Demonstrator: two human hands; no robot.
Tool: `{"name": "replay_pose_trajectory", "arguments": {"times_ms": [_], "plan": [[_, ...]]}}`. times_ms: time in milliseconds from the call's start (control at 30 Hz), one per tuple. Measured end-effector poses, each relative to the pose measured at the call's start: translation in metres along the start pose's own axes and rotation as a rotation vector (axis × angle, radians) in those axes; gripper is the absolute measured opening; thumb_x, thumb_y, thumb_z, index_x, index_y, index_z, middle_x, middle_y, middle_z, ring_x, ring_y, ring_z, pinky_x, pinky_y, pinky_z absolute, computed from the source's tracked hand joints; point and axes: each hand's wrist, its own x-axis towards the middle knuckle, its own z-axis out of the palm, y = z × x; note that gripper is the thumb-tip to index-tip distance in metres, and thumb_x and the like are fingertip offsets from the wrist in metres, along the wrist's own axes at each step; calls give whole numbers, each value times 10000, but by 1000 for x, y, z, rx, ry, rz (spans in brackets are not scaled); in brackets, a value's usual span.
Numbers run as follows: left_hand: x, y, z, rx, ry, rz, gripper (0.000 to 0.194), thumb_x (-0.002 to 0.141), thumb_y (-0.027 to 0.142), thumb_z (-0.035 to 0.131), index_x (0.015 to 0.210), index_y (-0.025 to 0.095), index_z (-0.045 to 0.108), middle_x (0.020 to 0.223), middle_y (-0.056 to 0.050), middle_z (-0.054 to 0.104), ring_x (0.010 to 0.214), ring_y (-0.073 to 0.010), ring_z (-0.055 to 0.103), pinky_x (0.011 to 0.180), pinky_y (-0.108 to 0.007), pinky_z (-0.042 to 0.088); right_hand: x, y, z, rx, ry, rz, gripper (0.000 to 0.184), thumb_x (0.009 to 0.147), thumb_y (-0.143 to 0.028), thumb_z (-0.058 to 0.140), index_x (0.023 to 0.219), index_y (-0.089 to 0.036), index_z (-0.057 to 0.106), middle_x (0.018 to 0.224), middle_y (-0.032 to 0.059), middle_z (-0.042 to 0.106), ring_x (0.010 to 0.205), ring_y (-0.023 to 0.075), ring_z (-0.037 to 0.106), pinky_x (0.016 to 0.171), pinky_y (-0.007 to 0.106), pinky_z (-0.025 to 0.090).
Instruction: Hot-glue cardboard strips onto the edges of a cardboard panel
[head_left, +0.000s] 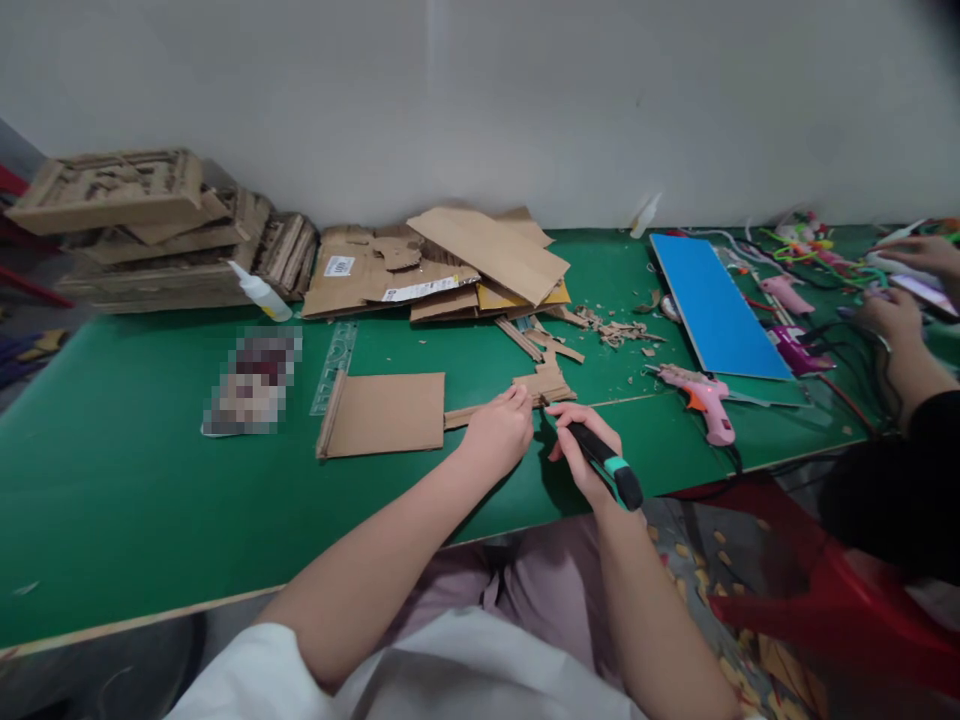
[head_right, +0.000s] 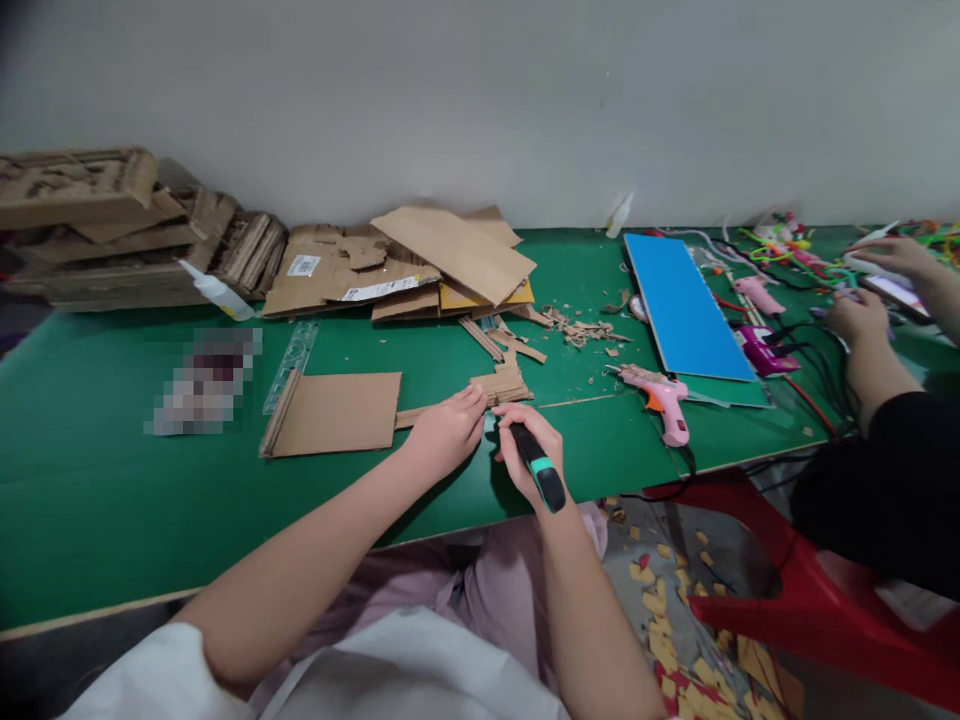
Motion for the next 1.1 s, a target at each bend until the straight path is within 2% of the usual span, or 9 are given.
{"name": "replay_pose_trajectory", "arguments": {"times_ms": [200, 300, 367, 433, 500, 567, 700, 933, 1100], "plan": [[-1, -5, 5, 1, 50, 26, 331, 860, 153, 401, 1127, 38, 559, 1218, -174, 571, 1156, -219, 532, 991, -324, 435, -17, -3, -14, -25, 82, -16, 16, 835, -195, 513, 842, -209, 516, 1038, 52, 593, 483, 65, 572, 535, 256, 516], [-2, -7, 5, -2, 66, 46, 312, 868, 169, 404, 1106, 60, 573, 1206, -158, 584, 1146, -215, 541, 980, -321, 447, -8, -3, -26, -242, 158, -133, 81, 812, -182, 535, 887, -213, 531, 1125, 91, 569, 718, 140, 649, 663, 301, 543], [-3, -8, 3, -5, 66, 63, 299, 872, 179, 407, 1092, 72, 580, 1195, -150, 593, 1135, -209, 550, 974, -319, 452, 9, -3, -30, -448, 124, -217, 139, 820, -178, 505, 947, -212, 550, 1167, 103, 559, 934, 188, 625, 788, 335, 525], [-4, -7, 1, -5, 59, 78, 296, 874, 184, 409, 1088, 76, 583, 1178, -144, 605, 1119, -204, 562, 969, -318, 457, 31, -3, -29, -669, -28, -187, 253, 821, -139, 466, 1056, -207, 531, 1248, 98, 517, 1075, 193, 563, 861, 322, 495], [-6, -7, -2, -1, 48, 94, 293, 870, 185, 413, 1085, 88, 588, 1169, -135, 612, 1117, -205, 563, 958, -320, 467, 55, -3, -22, -950, -187, -60, 406, 781, -76, 452, 1170, -191, 465, 1318, 94, 454, 1090, 181, 550, 843, 276, 492], [-8, -7, -4, 8, 34, 112, 291, 866, 194, 424, 1088, 104, 590, 1156, -128, 621, 1116, -210, 563, 940, -326, 481, 76, -4, -9, -1025, -217, -8, 453, 752, -81, 480, 1193, -178, 454, 1304, 104, 458, 990, 199, 597, 775, 283, 506], [-10, -8, -5, 27, 25, 147, 336, 859, 207, 438, 1148, 77, 552, 1213, -152, 580, 1151, -226, 536, 962, -351, 465, 104, -7, 19, -1134, -246, 46, 324, 831, -114, 387, 1123, -181, 511, 1201, 126, 519, 827, 208, 635, 665, 309, 501], [-7, -5, -11, -15, -68, 133, 304, 841, 177, 450, 1112, 101, 564, 1190, -127, 596, 1185, -225, 502, 989, -344, 439, 114, -19, 45, -1213, -396, 66, 237, 841, -302, 523, 1042, -183, 561, 1024, 119, 602, 814, 211, 644, 671, 297, 482], [-6, -3, -16, 3, -89, 87, 215, 824, 168, 457, 954, 109, 618, 980, -126, 666, 998, -233, 610, 846, -335, 523, 114, -22, 64, -1186, -490, 62, 272, 782, -398, 606, 916, -162, 628, 881, 108, 662, 775, 212, 651, 645, 280, 466]]}}
